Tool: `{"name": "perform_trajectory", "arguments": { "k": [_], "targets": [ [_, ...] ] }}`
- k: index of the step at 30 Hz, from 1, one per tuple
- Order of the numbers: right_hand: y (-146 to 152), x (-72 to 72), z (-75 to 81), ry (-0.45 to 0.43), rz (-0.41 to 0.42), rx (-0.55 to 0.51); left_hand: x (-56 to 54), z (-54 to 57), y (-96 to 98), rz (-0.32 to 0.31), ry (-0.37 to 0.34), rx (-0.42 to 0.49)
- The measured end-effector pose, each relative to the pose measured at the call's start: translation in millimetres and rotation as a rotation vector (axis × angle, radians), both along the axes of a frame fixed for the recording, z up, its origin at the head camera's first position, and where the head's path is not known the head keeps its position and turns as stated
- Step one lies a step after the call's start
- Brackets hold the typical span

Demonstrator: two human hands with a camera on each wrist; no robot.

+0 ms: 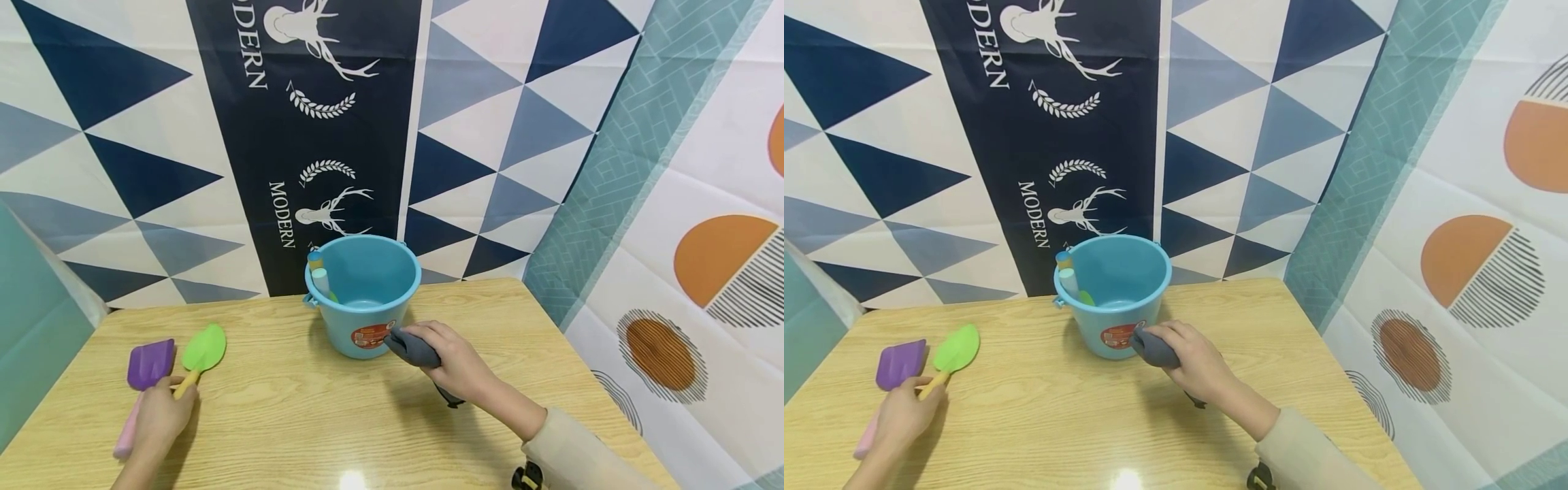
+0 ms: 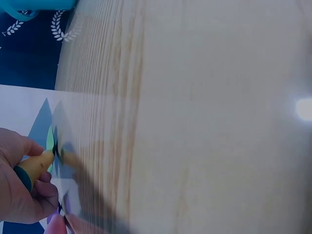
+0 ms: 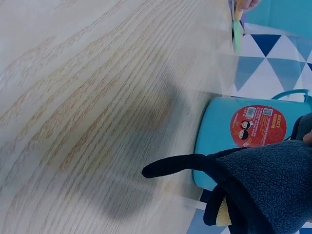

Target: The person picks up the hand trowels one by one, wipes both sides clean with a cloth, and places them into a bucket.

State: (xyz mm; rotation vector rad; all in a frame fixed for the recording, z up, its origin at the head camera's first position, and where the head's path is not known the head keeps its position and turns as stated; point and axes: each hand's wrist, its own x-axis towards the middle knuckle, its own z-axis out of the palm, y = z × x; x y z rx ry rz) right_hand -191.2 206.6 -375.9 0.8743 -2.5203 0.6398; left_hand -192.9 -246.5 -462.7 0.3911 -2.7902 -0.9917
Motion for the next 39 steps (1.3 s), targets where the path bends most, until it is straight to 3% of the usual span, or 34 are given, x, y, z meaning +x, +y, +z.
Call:
{"name": "perform_trajectory", "arguments": {
  "k": [16,30,39],
  "targets": [
    [-1,-2.0,-0.8,-0.015,-0.003,-0.005,3.4,5.0,5.7,-0.059,0.025,-0.049],
    [0,-2.2,-0.1,-0.015,-0.003,-0.003,10.1,15.6,14.7,-0.085,0.023,-0.033],
    [1,-1.8,0.6,-0.012,-0.002,-0.009,17.2,24.4,26.3,-0.133,0.077,-0.001]
  ]
}}
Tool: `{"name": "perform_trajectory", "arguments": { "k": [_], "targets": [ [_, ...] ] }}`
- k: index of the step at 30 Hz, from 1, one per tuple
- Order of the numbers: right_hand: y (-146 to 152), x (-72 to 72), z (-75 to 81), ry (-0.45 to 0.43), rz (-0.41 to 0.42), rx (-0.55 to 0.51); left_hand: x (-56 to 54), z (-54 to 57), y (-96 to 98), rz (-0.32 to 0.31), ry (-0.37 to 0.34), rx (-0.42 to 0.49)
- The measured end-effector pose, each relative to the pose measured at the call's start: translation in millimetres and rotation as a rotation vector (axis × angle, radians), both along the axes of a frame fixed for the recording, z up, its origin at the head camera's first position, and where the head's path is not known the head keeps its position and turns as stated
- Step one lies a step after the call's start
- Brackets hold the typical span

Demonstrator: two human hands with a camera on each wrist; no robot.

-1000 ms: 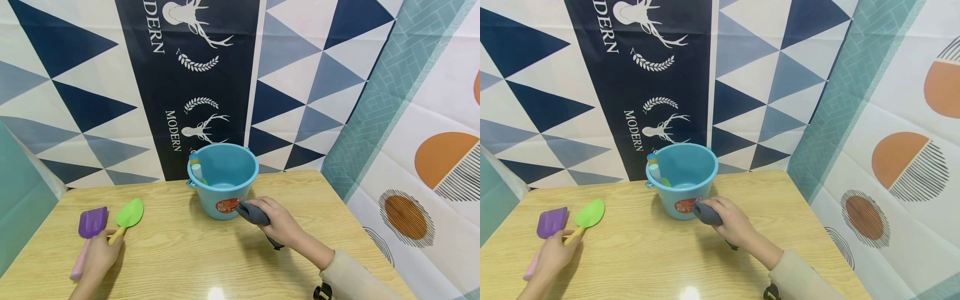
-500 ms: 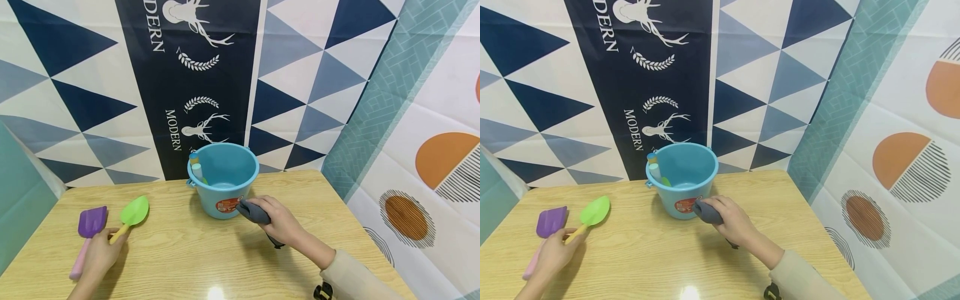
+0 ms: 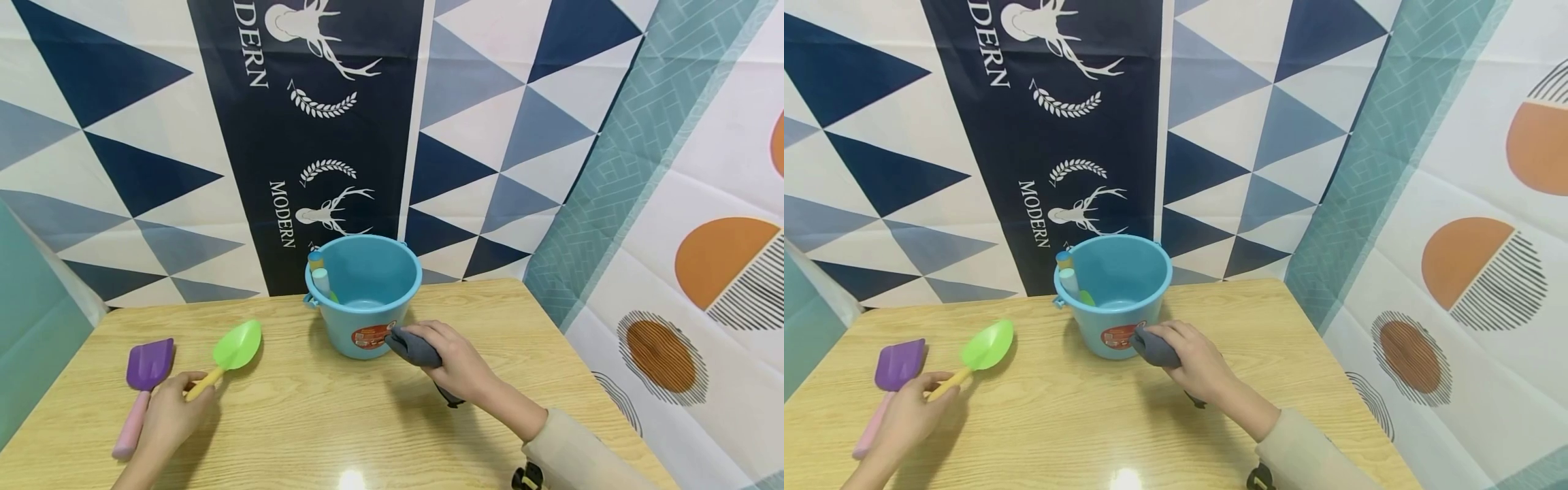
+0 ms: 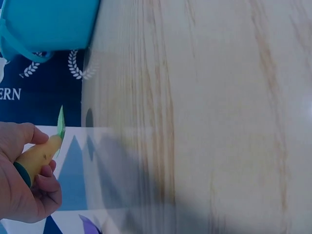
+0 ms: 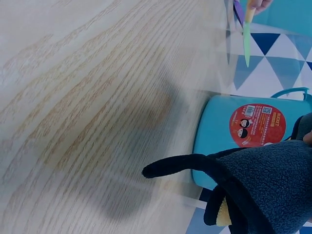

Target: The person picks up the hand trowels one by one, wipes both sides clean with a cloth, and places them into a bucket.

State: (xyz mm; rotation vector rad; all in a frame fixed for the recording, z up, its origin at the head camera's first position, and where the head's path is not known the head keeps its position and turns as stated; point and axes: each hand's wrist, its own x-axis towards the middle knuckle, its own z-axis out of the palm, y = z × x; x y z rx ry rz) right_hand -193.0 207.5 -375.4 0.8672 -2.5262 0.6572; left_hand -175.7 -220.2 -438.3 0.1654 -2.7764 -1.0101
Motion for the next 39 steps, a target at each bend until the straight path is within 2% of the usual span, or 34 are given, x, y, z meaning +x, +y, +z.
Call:
{"name": "perform_trajectory", "arguments": {
  "k": [4,13,21,32,39],
  "targets": [
    [0,0.0,0.1,-0.001,-0.002,0.003,4.5,2.9,2.1,-0.022,-0.011,-0.004],
    [1,0.5,0.9,0.015,0.005,0.001,10.8,15.9,10.4,-0.069,0.010,-0.019],
    [1,-1.2,3.8,0.016,0.017,0.016,15.0,21.7,18.2,-0.096,0.031,-0.052],
    [-1,-1.0,6.7,0.051,0.036,0.012,20.3,28.9,27.6,-0.170,-0.016,-0.015],
    [-1,-0.9,6.8,0.042,0.024,0.020,24.7,34.7,35.7,-0.208,0.032,-0.015]
  ]
}}
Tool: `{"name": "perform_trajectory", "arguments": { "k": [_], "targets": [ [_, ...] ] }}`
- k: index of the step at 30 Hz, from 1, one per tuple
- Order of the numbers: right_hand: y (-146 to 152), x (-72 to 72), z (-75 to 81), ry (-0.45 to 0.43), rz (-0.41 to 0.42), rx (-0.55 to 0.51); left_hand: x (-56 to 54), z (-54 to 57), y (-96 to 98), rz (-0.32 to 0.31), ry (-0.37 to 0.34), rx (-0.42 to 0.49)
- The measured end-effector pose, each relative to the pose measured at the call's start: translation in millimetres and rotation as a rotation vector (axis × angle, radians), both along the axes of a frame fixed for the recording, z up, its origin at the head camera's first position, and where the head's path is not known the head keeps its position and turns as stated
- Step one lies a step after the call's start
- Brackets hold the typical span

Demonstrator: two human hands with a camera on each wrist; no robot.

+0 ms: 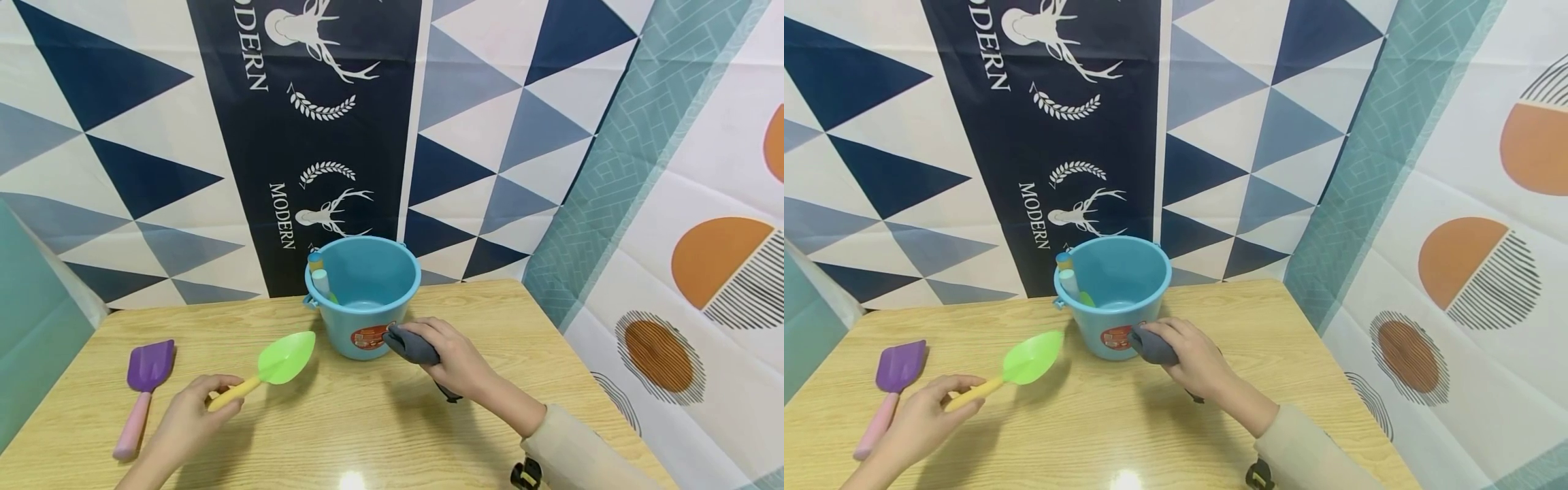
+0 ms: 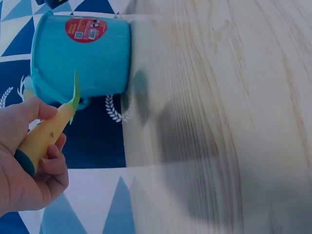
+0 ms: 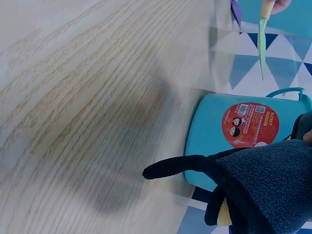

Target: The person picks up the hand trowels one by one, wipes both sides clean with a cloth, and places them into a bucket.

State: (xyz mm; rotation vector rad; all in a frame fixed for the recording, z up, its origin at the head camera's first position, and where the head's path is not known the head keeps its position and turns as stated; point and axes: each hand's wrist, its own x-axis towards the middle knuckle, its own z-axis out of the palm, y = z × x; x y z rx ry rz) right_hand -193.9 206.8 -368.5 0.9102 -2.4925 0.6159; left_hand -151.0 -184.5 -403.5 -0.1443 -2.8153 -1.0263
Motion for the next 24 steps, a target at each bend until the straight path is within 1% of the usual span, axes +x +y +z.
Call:
{"name": "perform_trajectory", "arguments": {
  "k": [2,4,12,18,24],
  "targets": [
    [-1,0.1,0.3,0.000,0.000,0.000,0.6,1.3,2.0,-0.011,0.002,-0.002],
    [-1,-0.2,0.0,0.003,0.004,-0.003,1.4,2.2,3.4,-0.023,-0.010,-0.003],
    [-2,0.3,-3.5,0.001,0.021,-0.003,1.6,3.0,8.1,-0.068,-0.011,0.009],
    [-4,0.1,-3.9,0.005,0.025,-0.008,2.4,7.0,13.0,-0.095,-0.013,0.034],
    [-6,0.7,-3.2,-0.005,0.028,-0.003,3.1,12.2,18.4,-0.118,-0.030,0.045]
  ]
}}
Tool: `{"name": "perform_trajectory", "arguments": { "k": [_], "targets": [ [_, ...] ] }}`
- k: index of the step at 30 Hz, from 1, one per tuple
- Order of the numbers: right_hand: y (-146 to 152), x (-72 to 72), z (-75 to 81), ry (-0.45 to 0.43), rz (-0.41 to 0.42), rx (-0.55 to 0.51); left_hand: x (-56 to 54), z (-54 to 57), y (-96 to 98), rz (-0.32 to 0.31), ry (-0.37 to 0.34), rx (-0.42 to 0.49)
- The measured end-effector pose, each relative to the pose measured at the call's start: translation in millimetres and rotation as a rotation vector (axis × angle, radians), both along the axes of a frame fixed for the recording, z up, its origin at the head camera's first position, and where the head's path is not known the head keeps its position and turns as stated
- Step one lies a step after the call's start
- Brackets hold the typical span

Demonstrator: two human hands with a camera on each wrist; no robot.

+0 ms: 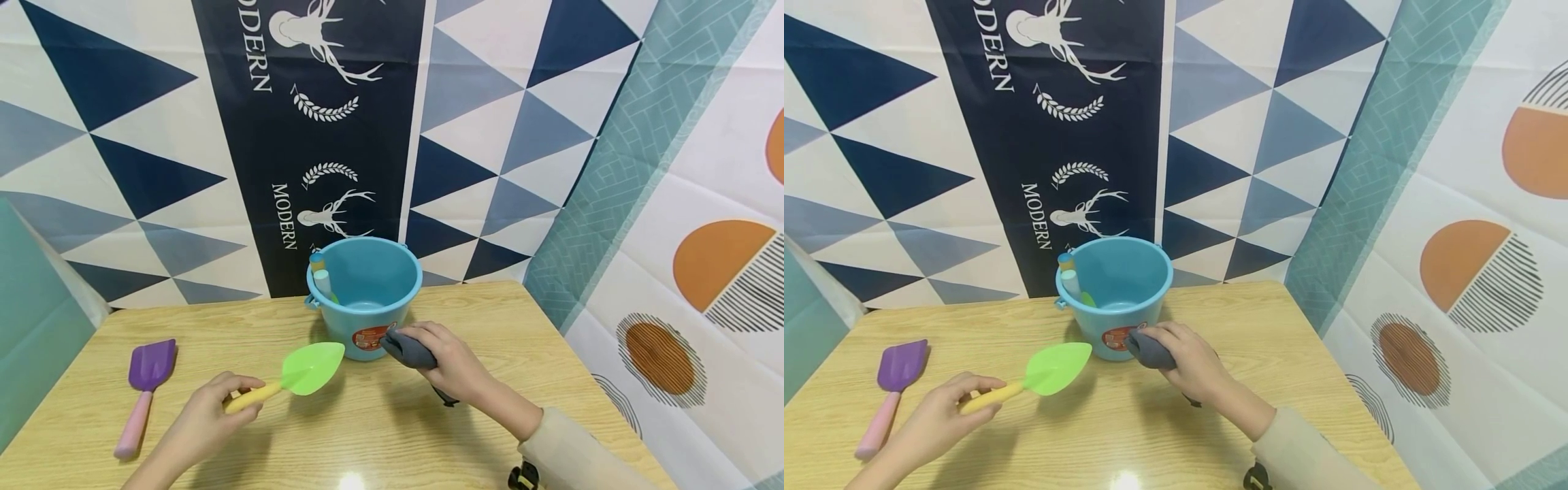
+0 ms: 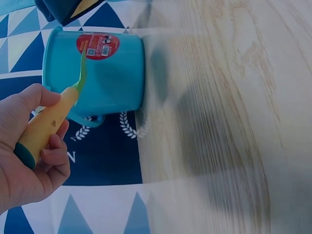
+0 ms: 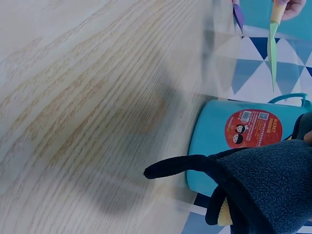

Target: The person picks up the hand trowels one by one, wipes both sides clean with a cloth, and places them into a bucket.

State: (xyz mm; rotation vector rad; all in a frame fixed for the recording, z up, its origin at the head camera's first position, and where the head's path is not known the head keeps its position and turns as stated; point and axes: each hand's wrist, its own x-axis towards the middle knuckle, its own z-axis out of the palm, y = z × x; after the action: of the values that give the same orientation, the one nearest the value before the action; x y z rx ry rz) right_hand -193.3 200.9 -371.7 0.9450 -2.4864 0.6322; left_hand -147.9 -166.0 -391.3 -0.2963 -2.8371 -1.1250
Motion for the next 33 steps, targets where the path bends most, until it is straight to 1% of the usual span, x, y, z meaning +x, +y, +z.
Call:
{"name": "perform_trajectory", "arguments": {
  "k": [12,16,23,33],
  "targets": [
    [-3,-2.0,2.3,0.068,0.033,0.001,-0.5,2.2,8.8,-0.065,0.015,0.026],
    [-4,-2.3,2.2,0.074,0.036,0.003,-0.9,2.0,10.9,-0.088,0.027,0.037],
    [-7,-2.0,4.2,0.068,0.031,0.003,-1.1,4.0,15.7,-0.098,0.050,0.054],
    [-11,-2.6,4.7,0.084,0.046,0.008,-2.0,6.5,25.4,-0.123,0.033,0.064]
  ]
}}
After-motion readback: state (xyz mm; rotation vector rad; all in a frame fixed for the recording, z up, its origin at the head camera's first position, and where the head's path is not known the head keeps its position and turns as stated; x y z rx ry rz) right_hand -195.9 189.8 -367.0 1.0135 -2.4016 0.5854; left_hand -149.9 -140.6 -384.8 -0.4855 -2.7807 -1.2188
